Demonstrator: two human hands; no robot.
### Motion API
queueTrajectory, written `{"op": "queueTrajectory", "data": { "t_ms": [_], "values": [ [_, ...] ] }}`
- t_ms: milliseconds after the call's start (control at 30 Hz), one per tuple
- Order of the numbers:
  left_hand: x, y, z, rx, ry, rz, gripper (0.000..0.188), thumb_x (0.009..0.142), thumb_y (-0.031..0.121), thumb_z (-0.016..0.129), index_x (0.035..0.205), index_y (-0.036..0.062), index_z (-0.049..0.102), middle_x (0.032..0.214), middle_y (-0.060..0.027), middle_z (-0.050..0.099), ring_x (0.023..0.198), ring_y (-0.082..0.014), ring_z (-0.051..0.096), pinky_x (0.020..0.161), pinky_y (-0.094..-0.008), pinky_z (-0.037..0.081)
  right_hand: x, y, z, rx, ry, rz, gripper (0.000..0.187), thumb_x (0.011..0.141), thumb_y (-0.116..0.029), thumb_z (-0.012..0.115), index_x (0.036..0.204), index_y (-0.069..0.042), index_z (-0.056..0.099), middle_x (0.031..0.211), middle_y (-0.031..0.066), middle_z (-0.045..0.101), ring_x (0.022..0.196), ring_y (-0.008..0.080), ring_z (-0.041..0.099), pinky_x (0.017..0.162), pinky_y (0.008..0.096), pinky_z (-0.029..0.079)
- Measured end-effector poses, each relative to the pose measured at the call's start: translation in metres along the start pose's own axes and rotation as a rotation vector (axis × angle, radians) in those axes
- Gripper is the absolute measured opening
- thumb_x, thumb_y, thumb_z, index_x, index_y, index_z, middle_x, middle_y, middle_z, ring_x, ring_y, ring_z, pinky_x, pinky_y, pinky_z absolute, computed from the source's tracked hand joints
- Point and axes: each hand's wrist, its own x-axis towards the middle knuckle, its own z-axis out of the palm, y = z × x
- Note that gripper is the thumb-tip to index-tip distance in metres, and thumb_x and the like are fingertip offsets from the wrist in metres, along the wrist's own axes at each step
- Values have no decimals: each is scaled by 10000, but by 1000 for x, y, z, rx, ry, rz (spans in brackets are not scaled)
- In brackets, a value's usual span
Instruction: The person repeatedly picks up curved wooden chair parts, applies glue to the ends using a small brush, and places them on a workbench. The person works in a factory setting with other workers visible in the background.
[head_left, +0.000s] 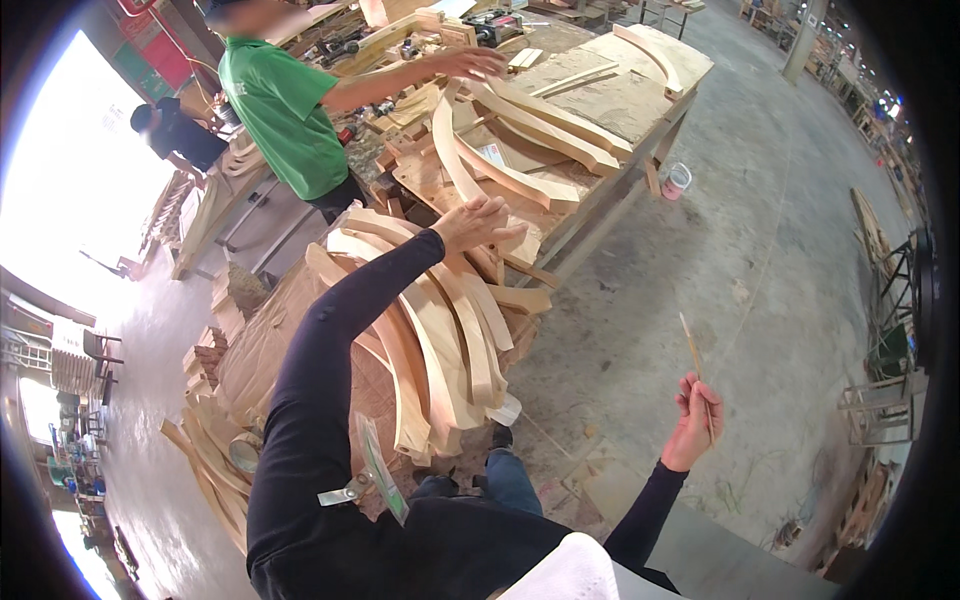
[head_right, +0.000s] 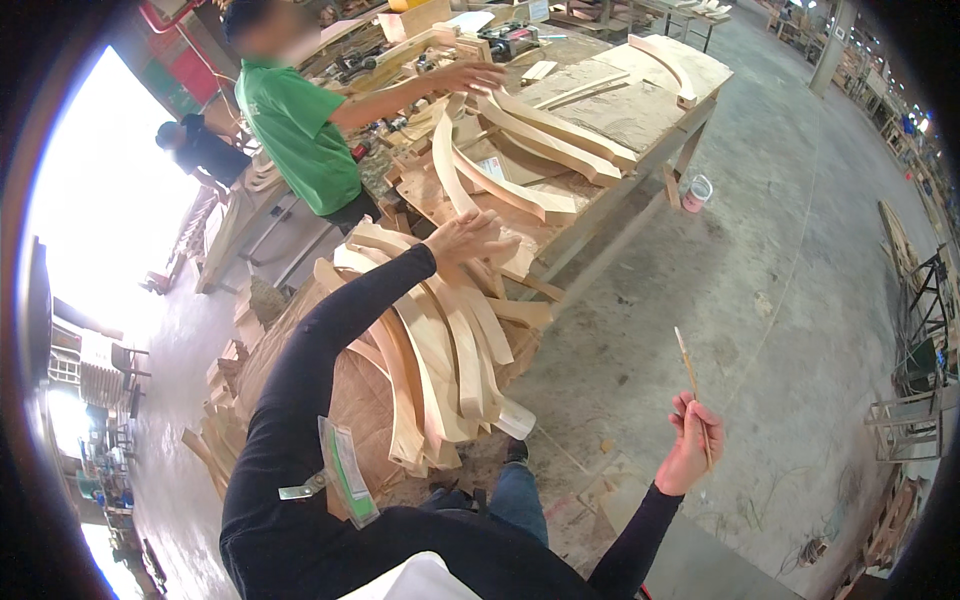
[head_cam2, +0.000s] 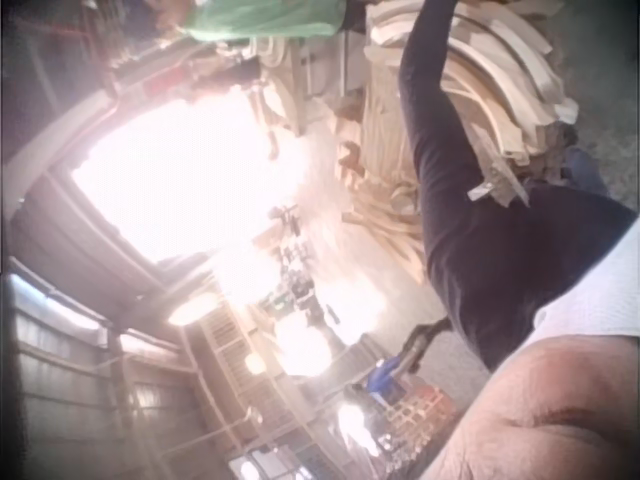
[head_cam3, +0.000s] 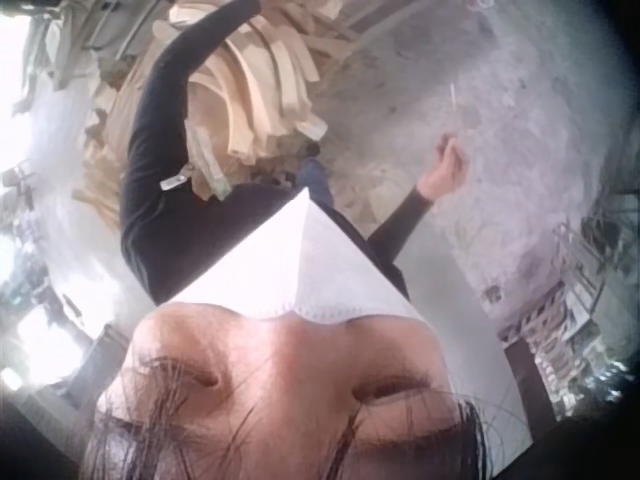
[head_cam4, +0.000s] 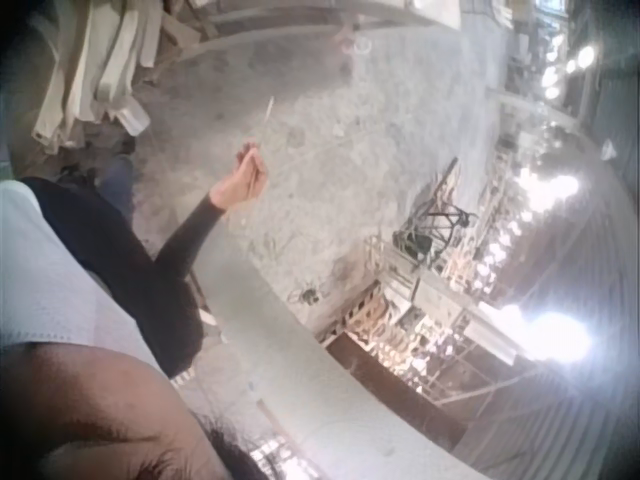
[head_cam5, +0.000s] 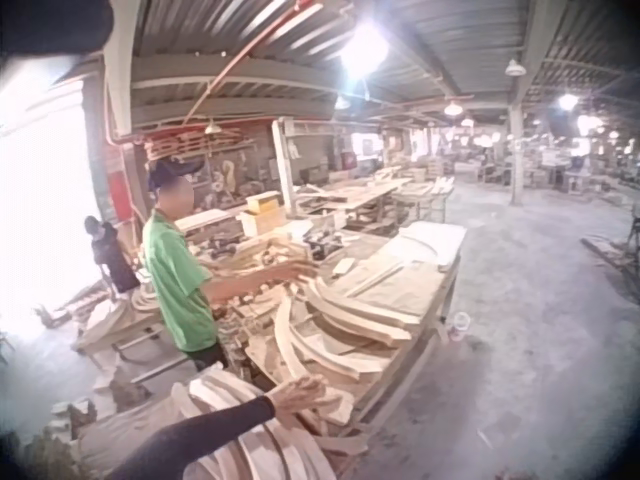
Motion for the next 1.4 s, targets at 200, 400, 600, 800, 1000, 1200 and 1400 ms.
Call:
{"op": "queueTrajectory", "data": {
  "t_ms": [200,400,600,800,1000,1200,1400],
  "values": [
    [1,14,12,-30,88,-148,641,875,157,493,1413,418,263,1211,-11,486,1197,-161,418,930,-346,294,4,1,9,-38,-62,-8,61,921,-68,610,977,-64,632,1043,139,694,901,195,681,720,262,521],
    [13,25,12,-46,196,-256,685,815,148,522,1418,354,271,1170,-45,497,1142,-194,447,899,-346,308,3,3,-12,-25,-35,4,65,919,-64,611,980,-63,632,1049,143,693,904,196,682,717,259,524],
    [13,7,10,-30,78,-314,739,786,122,554,1433,327,262,1131,-54,503,1134,-220,453,865,-360,341,-3,5,-29,0,10,22,74,917,-68,618,991,-65,630,1050,144,692,914,197,684,716,250,530],
    [6,-2,21,-240,9,-224,666,834,138,549,1438,274,305,1133,-42,449,1096,-210,456,917,-346,387,-6,3,-23,-17,1,32,75,914,-65,624,989,-68,632,1044,139,694,913,193,685,713,246,531],
    [10,8,7,-221,82,-339,684,881,275,557,1485,257,238,1192,-47,429,1133,-210,404,954,-372,339,-13,2,-15,-24,-33,31,75,914,-64,624,988,-71,635,1038,132,697,897,187,688,710,248,530],
    [-10,14,-7,-211,-184,-452,726,875,118,545,1510,246,217,1393,-68,387,1311,-239,341,1075,-395,285,-21,-1,-3,-19,-86,20,78,916,-67,623,994,-68,634,1043,128,695,903,187,683,718,248,523],
    [-44,-6,-19,-279,-150,-455,590,836,98,568,1400,155,403,1221,-53,530,1137,-213,505,982,-342,391,-26,1,22,3,-176,24,75,922,-76,615,994,-68,631,1048,120,693,909,190,677,723,254,520]
  ]
}}
